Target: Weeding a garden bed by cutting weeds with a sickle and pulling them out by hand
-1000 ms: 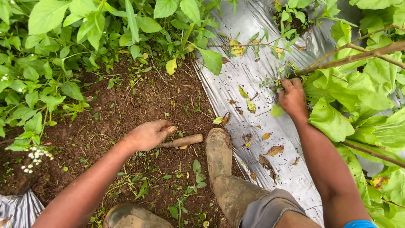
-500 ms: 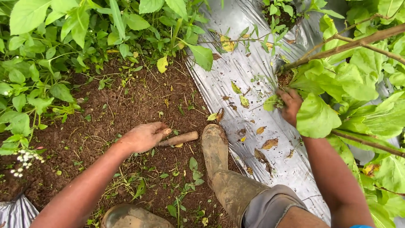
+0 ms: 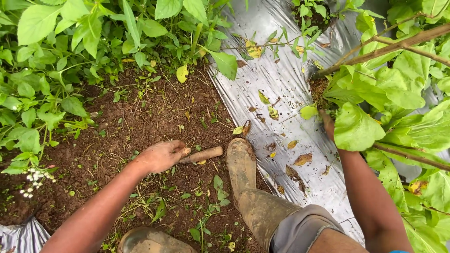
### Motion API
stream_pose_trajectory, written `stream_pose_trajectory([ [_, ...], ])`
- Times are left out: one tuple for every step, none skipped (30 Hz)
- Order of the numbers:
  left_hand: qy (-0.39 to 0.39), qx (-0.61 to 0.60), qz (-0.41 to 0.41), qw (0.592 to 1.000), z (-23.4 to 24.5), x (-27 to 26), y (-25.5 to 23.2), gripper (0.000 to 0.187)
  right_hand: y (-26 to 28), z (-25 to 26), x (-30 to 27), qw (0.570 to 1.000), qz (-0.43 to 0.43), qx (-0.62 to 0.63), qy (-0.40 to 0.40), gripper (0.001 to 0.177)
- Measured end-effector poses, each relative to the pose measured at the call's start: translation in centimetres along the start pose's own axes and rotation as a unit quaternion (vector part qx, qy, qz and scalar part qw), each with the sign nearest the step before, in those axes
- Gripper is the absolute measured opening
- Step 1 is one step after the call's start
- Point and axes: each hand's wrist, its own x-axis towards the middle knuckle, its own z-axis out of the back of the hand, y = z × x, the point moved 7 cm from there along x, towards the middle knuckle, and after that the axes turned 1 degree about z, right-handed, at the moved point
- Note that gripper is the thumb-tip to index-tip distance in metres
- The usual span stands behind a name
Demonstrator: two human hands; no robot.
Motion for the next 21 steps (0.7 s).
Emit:
stream_pose_trajectory([
  [0.001,-0.004,0.003,1.0,0.0,-0.2,-0.2,0.054,0.1,0.2,0.4,1.0,0.004,0.003,-0.011,0.024],
  [-0.001,-0.005,0.004,1.0,0.2,-0.6,-0.5,0.054,0.2,0.2,0.8,1.0,0.005,0.004,-0.011,0.024],
  [0.001,-0.009,0.005,1.0,0.4,-1.1,-0.9,0.054,0.4,0.4,1.2,1.0,0.009,0.007,-0.021,0.029],
  [0.003,-0.012,0.007,1.0,0.5,-1.6,-1.2,0.054,0.6,0.5,1.6,0.999,0.013,0.011,-0.031,0.035],
  [0.002,-0.012,0.008,1.0,0.2,-0.8,-0.5,0.054,0.7,0.4,2.0,0.999,0.013,0.012,-0.031,0.035],
  [0.002,-0.009,0.005,1.0,0.0,0.0,0.2,0.054,0.8,0.5,2.4,0.999,0.017,0.016,-0.042,0.041],
  [0.002,-0.005,0.003,1.0,-0.3,0.7,0.8,0.054,0.9,0.6,2.7,0.998,0.019,0.019,-0.053,0.047],
  [0.001,-0.004,0.004,1.0,-0.3,0.8,1.0,0.054,1.0,0.5,3.0,0.998,0.018,0.02,-0.054,0.047],
  [0.0,-0.009,0.005,1.0,-0.4,0.9,1.2,0.055,1.0,0.6,3.3,0.997,0.021,0.023,-0.065,0.053],
  [-0.001,-0.015,0.006,1.0,-0.5,1.1,1.4,0.056,1.0,0.7,3.7,0.996,0.024,0.026,-0.076,0.059],
  [0.0,-0.014,0.006,1.0,-0.3,0.4,1.0,0.056,1.1,0.6,3.9,0.996,0.023,0.026,-0.077,0.059],
  [0.003,-0.007,0.008,1.0,-0.2,-0.2,0.6,0.056,1.1,0.8,4.0,0.995,0.024,0.029,-0.088,0.065],
  [0.005,-0.002,0.01,1.0,0.0,-0.8,0.1,0.055,1.1,0.9,4.4,0.994,0.027,0.03,-0.099,0.071],
  [0.005,-0.001,0.009,1.0,-0.1,-0.3,0.4,0.055,-1.4,-0.4,3.9,0.994,0.026,0.03,-0.1,0.071],
  [0.003,0.003,0.003,1.0,-0.3,0.2,0.6,0.055,-3.8,-1.9,3.5,0.996,0.028,-0.006,-0.087,0.07],
  [0.002,0.006,-0.004,1.0,-0.3,0.7,0.9,0.054,-6.2,-3.5,3.2,0.996,0.03,-0.043,-0.074,0.07],
  [-0.001,0.004,-0.003,1.0,-0.3,0.6,0.9,0.054,-3.9,-2.6,4.0,0.996,0.033,-0.041,-0.075,0.07],
  [-0.001,0.002,-0.004,1.0,-0.3,0.5,0.8,0.054,-2.0,-2.4,5.0,0.991,0.0,-0.127,-0.029,0.054],
  [0.0,-0.003,-0.004,1.0,-0.4,0.4,0.8,0.054,-0.2,-2.1,5.7,0.977,-0.031,-0.211,0.019,0.045],
  [-0.002,-0.006,-0.002,1.0,-0.1,-0.7,0.1,0.054,2.1,-1.5,6.7,0.977,-0.027,-0.209,0.019,0.045],
  [-0.002,-0.01,0.003,1.0,0.2,-1.7,-0.6,0.053,3.8,-1.4,7.5,0.978,-0.051,-0.189,0.072,0.045],
])
